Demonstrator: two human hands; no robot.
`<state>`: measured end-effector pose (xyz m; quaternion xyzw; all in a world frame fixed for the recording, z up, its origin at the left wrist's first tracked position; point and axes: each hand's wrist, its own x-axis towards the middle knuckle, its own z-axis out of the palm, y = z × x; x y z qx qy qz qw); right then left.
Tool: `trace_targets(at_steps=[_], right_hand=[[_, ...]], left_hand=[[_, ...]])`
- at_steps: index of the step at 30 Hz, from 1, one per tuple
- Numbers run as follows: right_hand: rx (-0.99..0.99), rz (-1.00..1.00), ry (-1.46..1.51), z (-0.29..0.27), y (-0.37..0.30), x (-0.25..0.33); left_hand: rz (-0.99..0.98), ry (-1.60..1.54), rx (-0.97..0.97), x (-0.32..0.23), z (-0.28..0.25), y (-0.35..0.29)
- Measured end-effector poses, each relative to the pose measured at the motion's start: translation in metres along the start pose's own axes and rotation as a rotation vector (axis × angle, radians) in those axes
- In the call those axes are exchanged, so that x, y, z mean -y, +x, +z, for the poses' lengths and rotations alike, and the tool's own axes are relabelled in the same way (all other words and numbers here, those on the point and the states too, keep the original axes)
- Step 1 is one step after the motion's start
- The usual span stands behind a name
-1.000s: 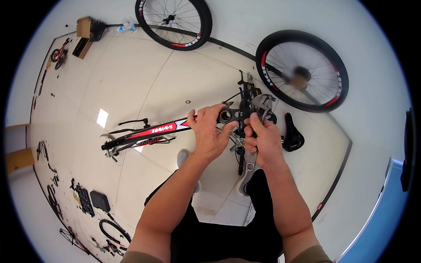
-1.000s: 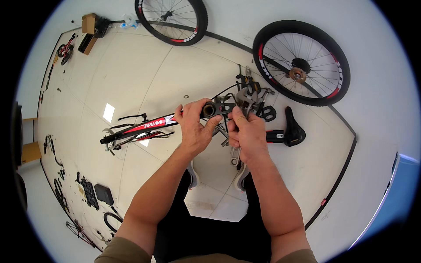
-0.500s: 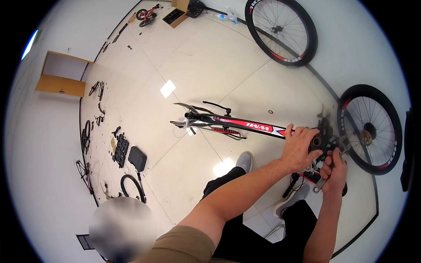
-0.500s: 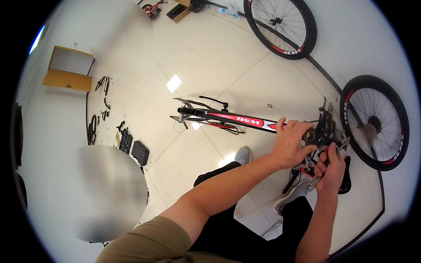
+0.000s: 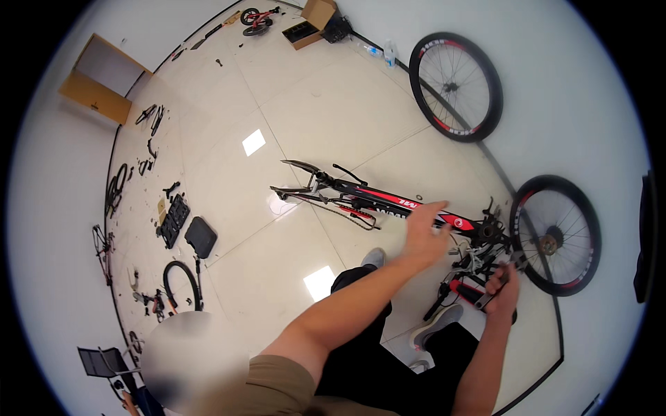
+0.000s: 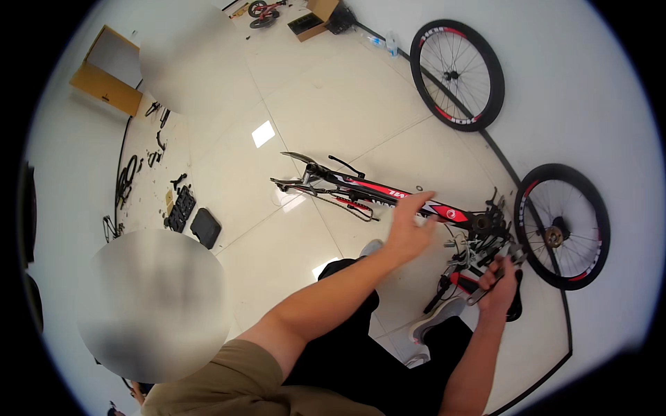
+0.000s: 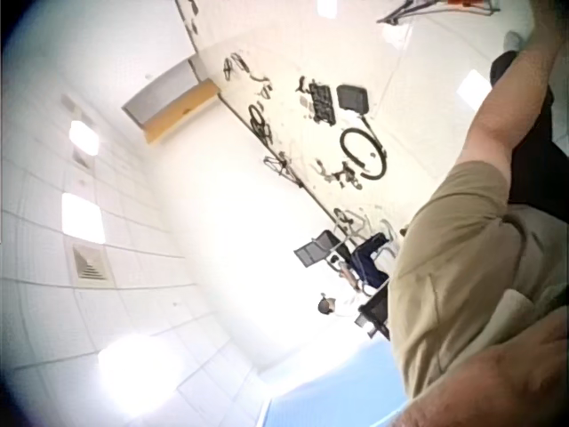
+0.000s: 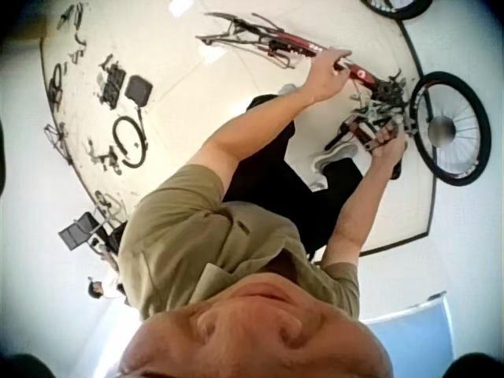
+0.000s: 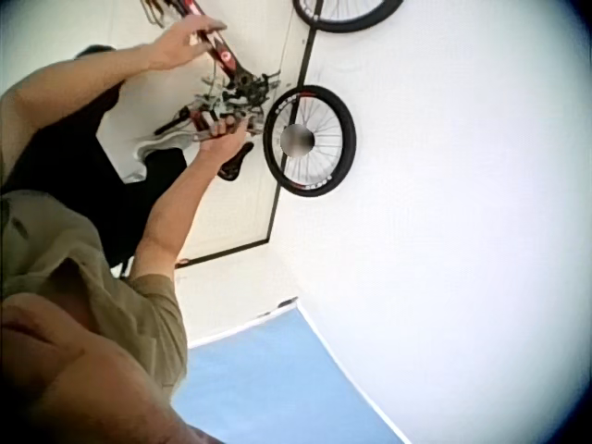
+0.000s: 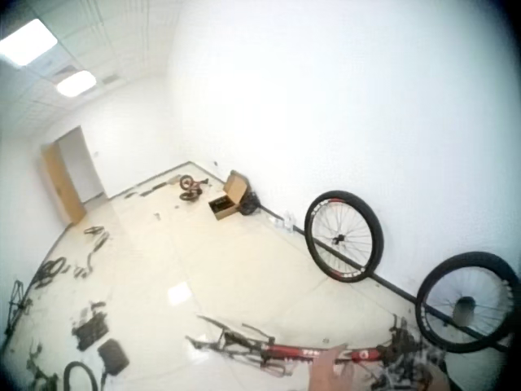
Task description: The person is assembling a bicycle frame on the floor. They use a wrench to tighten bolts on the frame and handle various bicycle parts including wheels, a seat, and pedals.
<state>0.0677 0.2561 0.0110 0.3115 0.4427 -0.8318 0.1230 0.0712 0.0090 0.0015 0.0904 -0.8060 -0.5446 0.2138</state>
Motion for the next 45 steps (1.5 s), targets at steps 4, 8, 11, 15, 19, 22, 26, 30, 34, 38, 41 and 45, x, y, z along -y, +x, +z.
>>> trace_targets(at_steps=[4,8,11,15,19,22,26,30,34,38,41,45], right_hand=[[0.023,0.058,-0.055,-0.028,-0.045,-0.045],[-0.039,0.146,-0.238,-0.041,-0.089,-0.089],[-0.046,0.265,-0.237,-0.067,-0.091,-0.121],[-0.087,0.321,-0.150,-0.104,-0.081,-0.159],[-0.145,0.386,-0.146,-0.102,-0.099,-0.156],[-0.094,0.331,-0.103,-0.093,-0.106,-0.157],[-0.180,0.243,-0.124,-0.090,-0.120,-0.148],[-0.244,0.243,-0.100,-0.069,-0.138,-0.148],[-0.284,0.304,-0.154,-0.068,-0.131,-0.151],[-0.267,0.360,-0.239,-0.083,-0.123,-0.147],[-0.269,0.335,-0.360,-0.081,-0.124,-0.154],[-0.240,0.362,-0.463,-0.068,-0.128,-0.154]], left_hand=[[-0.102,-0.046,-0.136,0.024,-0.070,-0.013],[-0.469,-0.164,-0.170,0.036,-0.138,-0.035],[-0.660,-0.194,-0.233,0.030,-0.170,-0.043],[-0.657,-0.241,-0.289,0.012,-0.198,-0.052],[-0.654,-0.248,-0.333,0.009,-0.228,-0.070],[-0.705,-0.281,-0.356,0.065,-0.260,-0.073],[-0.896,-0.424,-0.322,0.046,-0.263,-0.063],[-0.815,-0.328,-0.312,0.085,-0.272,-0.037],[-0.636,-0.075,-0.324,0.117,-0.268,-0.006],[-0.568,0.115,-0.239,0.098,-0.253,0.018],[-0.567,0.231,-0.181,0.122,-0.253,0.033],[-0.472,0.464,-0.052,0.146,-0.249,0.051]])
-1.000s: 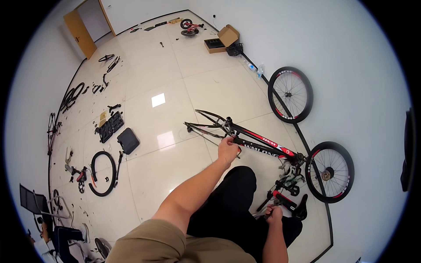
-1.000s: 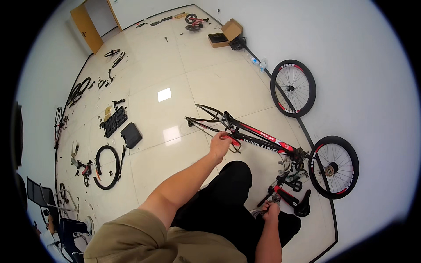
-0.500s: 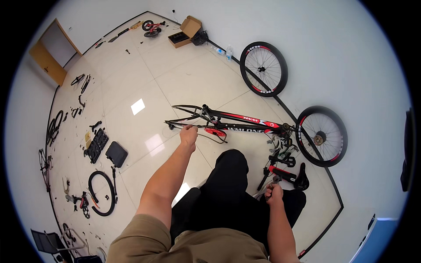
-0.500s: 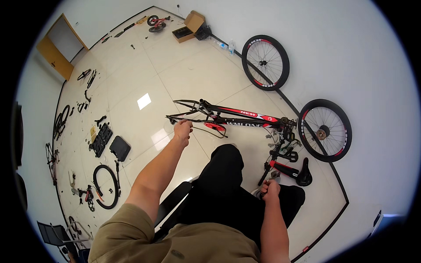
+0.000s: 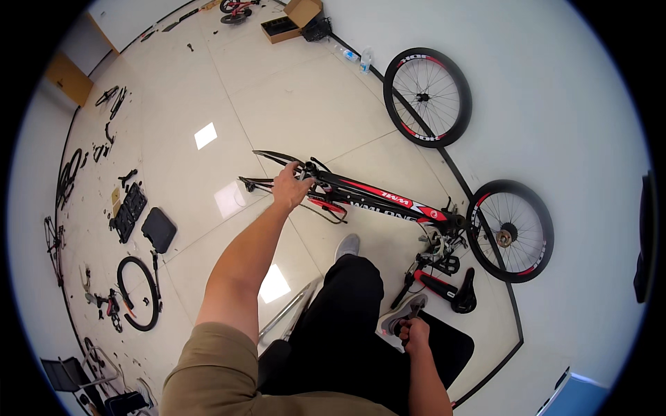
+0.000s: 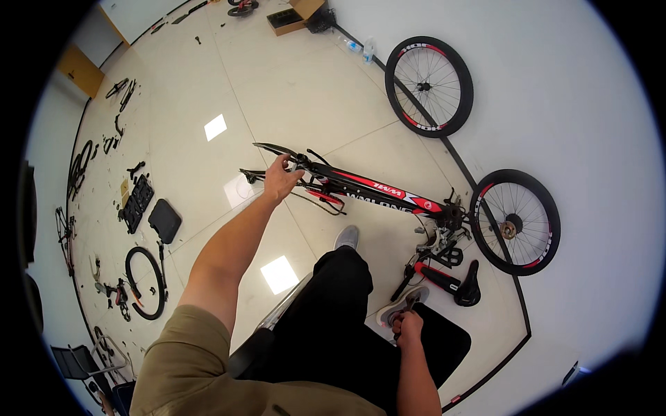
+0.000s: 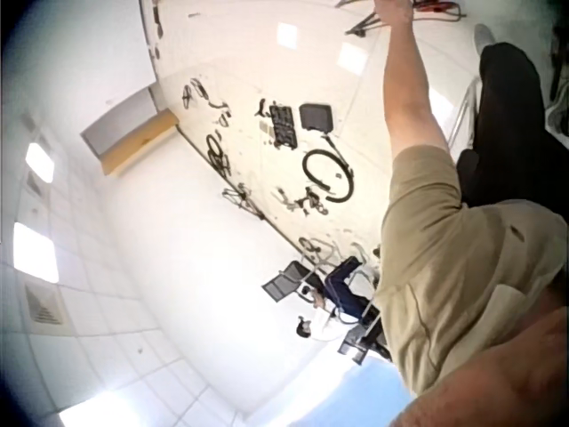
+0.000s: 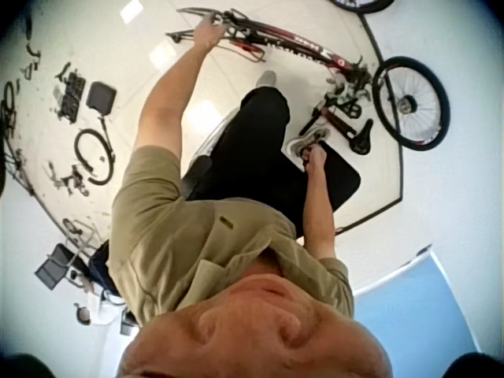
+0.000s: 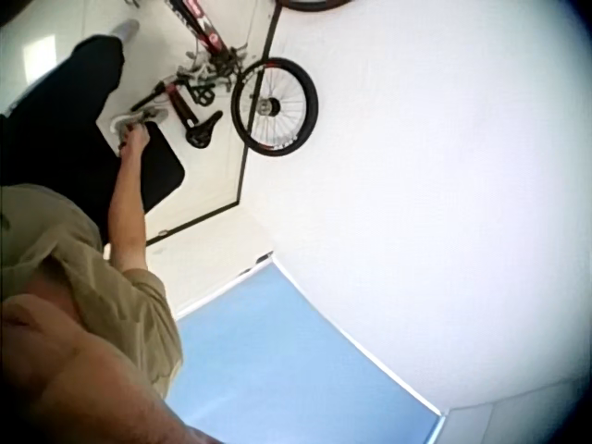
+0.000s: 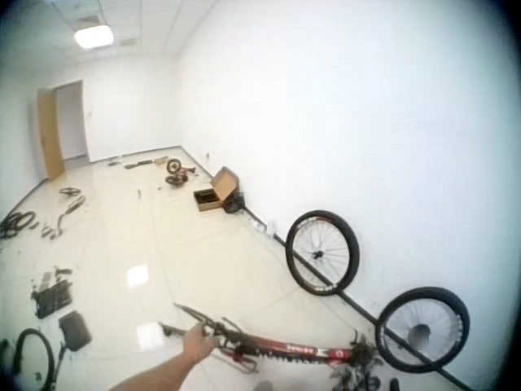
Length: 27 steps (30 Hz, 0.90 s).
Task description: The person is assembling a bicycle frame on the floor. They use a wrench to tighten bolts on the frame and handle various bicycle parts including wheels, a seat, and pedals.
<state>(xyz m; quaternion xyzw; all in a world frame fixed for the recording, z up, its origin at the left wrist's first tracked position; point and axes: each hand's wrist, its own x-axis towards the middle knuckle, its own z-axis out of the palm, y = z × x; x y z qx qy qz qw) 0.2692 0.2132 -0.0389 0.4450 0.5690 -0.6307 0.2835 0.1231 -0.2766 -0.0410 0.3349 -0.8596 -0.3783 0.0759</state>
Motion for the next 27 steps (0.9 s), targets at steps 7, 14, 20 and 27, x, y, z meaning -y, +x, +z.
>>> trace_targets(at_steps=[7,14,20,27], right_hand=[[0.038,0.000,-0.141,0.009,-0.008,-0.003],[-0.012,0.035,-0.194,0.013,-0.007,0.002],[-0.084,0.047,-0.272,0.017,0.008,-0.010],[-0.020,-0.069,-0.348,0.040,-0.002,-0.019]], left_hand=[[-0.034,0.030,0.202,0.001,0.008,0.038],[0.086,0.040,0.223,0.012,0.023,0.068],[0.040,-0.196,0.270,0.005,0.036,0.055],[-0.101,0.002,0.355,-0.019,0.017,0.050]])
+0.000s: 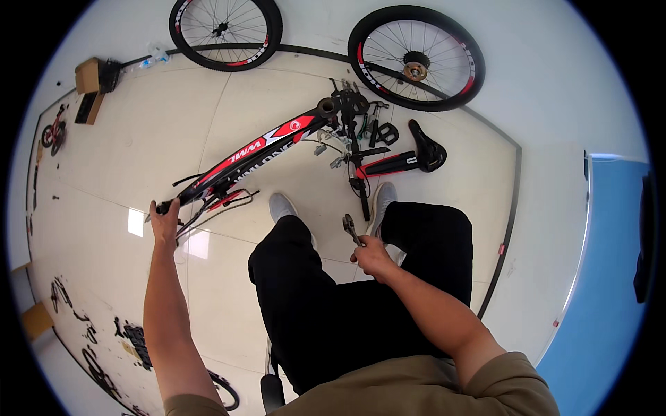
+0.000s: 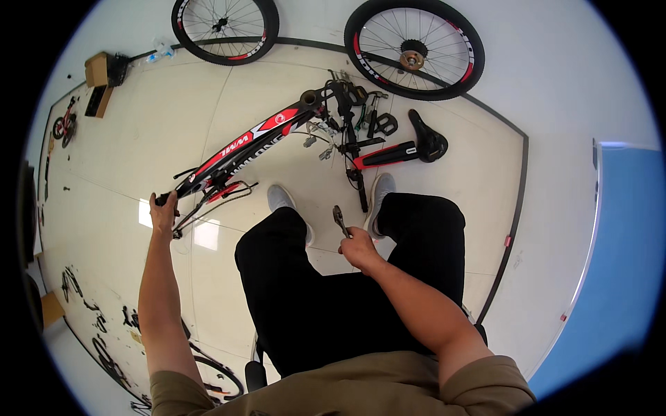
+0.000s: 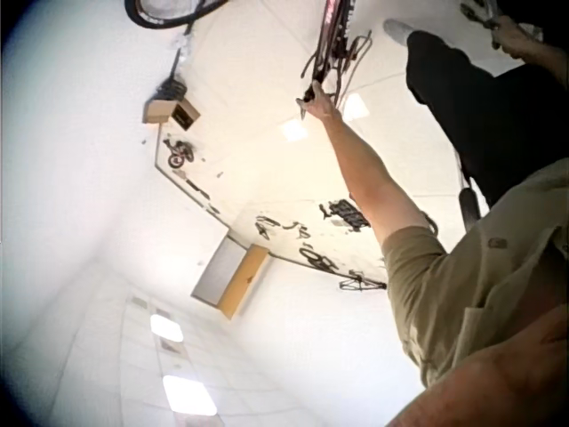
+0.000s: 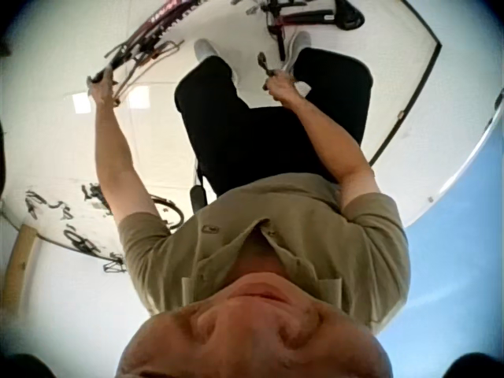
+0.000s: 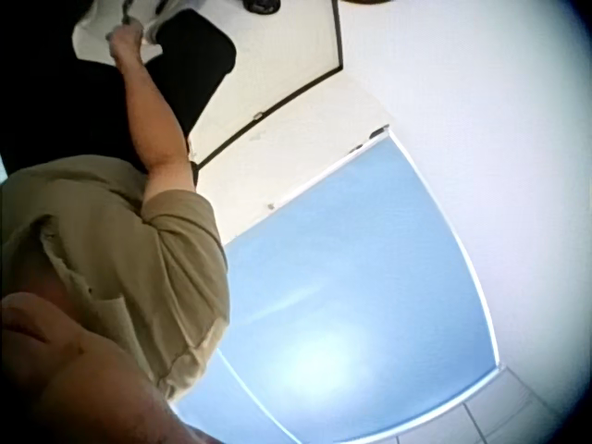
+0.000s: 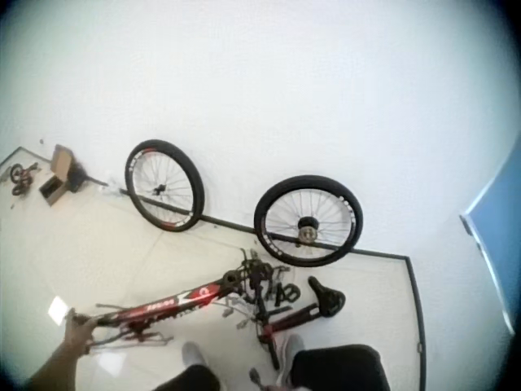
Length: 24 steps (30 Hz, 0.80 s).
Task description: The person is assembling a bicycle frame on the floor. They use a wrench to tighten bolts on the frame and handle various bicycle parts including wheels, a seat, and pedals.
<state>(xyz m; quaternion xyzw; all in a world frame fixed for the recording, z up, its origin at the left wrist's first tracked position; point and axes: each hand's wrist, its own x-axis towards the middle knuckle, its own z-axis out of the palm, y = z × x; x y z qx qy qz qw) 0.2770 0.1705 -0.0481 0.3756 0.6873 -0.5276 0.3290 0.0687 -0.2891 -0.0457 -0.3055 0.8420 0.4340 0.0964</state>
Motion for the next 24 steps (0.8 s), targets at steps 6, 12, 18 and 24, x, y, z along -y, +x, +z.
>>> trace_targets(at_steps=[6,12,18,24], right_hand=[[0.131,0.003,0.264,-0.001,-0.020,0.035],[0.098,-0.224,0.623,-0.016,-0.030,0.058],[-0.130,-0.349,0.561,-0.063,0.017,0.119],[-0.089,-0.283,0.615,-0.087,0.075,0.138]], left_hand=[[0.087,0.158,-0.314,0.003,-0.016,-0.008],[0.778,0.455,-0.454,-0.098,0.044,-0.079],[0.795,0.288,-0.019,-0.170,0.134,-0.095],[0.550,0.785,-0.061,-0.190,0.204,-0.068]])
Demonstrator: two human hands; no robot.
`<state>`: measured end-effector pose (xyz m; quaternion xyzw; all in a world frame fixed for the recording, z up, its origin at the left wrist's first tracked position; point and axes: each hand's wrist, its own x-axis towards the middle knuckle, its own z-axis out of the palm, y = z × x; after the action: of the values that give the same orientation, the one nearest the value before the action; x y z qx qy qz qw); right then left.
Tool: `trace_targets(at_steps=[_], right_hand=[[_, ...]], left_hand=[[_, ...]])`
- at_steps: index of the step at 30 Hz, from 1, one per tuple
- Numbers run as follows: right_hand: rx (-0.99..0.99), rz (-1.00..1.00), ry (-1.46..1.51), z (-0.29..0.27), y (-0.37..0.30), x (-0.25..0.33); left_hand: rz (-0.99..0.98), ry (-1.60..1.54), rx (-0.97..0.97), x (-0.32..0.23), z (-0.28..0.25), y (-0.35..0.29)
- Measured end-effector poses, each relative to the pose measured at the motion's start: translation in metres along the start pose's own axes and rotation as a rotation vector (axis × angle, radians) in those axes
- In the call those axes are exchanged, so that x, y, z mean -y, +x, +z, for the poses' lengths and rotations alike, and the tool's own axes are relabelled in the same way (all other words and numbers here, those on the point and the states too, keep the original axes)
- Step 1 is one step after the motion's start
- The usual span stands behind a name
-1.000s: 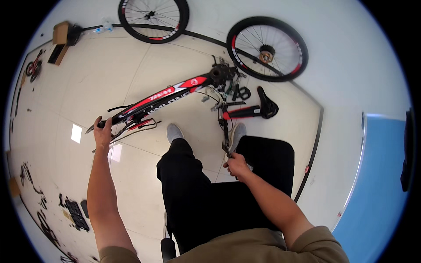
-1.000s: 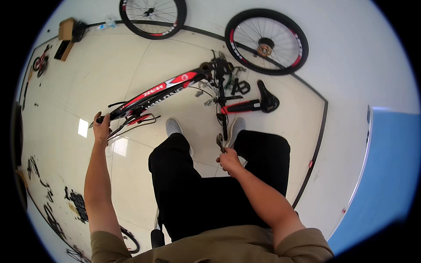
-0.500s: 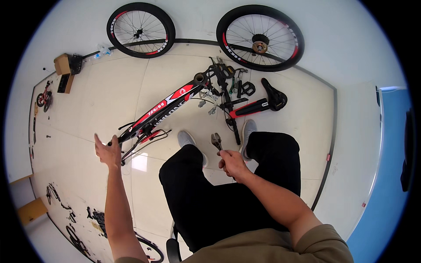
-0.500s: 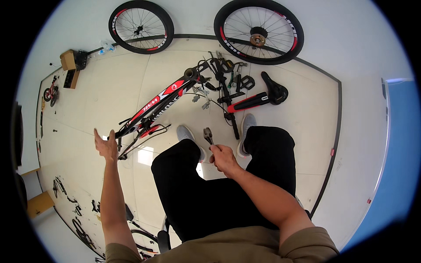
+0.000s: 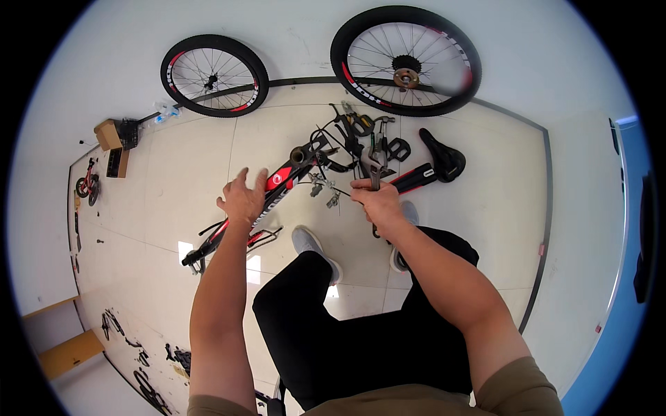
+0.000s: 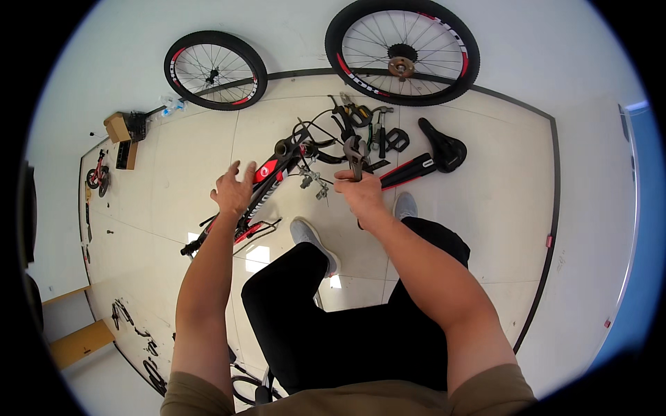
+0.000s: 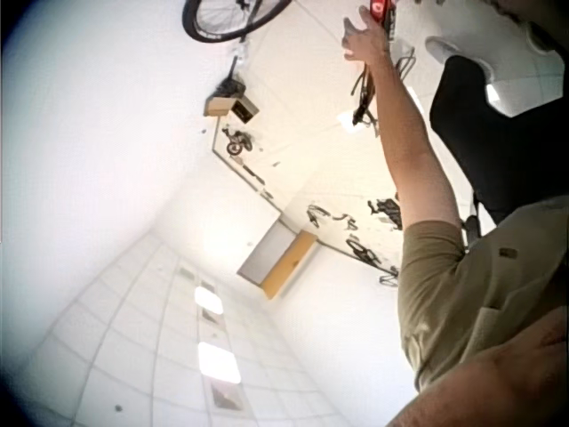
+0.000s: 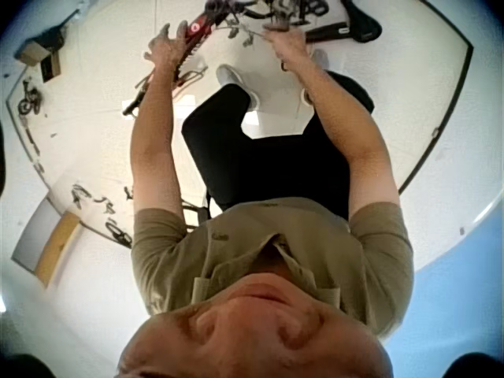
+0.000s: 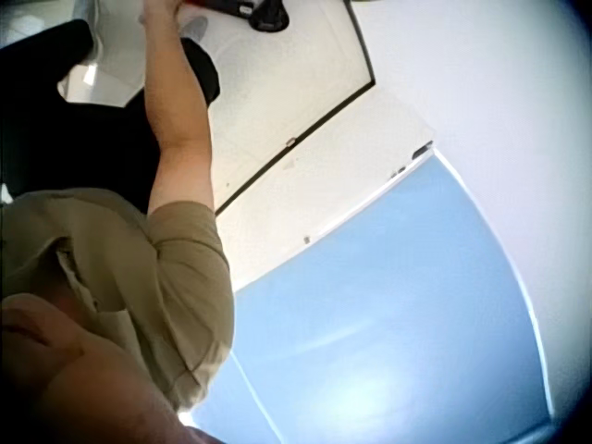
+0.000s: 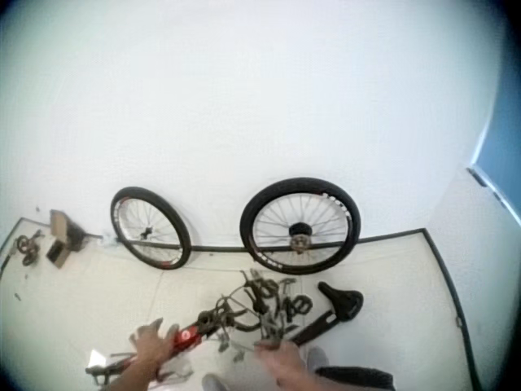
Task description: The person is assembling a bicycle frame on the floor. They use a wrench to tighten bolts on the frame and handle various bicycle parts including wheels, a seat, and pedals.
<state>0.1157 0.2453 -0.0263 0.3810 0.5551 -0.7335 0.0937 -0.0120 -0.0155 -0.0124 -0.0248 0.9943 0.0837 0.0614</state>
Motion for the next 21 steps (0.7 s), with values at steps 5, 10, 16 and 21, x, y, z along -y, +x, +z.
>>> trace_targets(at_steps=[5,10,16,21], right_hand=[[0.065,0.014,0.002,0.026,0.017,-0.005],[0.084,-0.023,-0.033,0.050,0.029,-0.019],[0.108,0.201,-0.086,0.055,0.018,-0.003],[0.034,0.279,-0.195,0.048,0.007,0.011]], left_hand=[[0.257,0.107,0.064,0.018,0.019,0.016],[0.075,-0.006,0.056,0.011,0.025,0.008],[0.107,-0.031,-0.056,0.020,0.034,0.006],[0.130,-0.037,-0.088,0.019,0.035,0.006]])
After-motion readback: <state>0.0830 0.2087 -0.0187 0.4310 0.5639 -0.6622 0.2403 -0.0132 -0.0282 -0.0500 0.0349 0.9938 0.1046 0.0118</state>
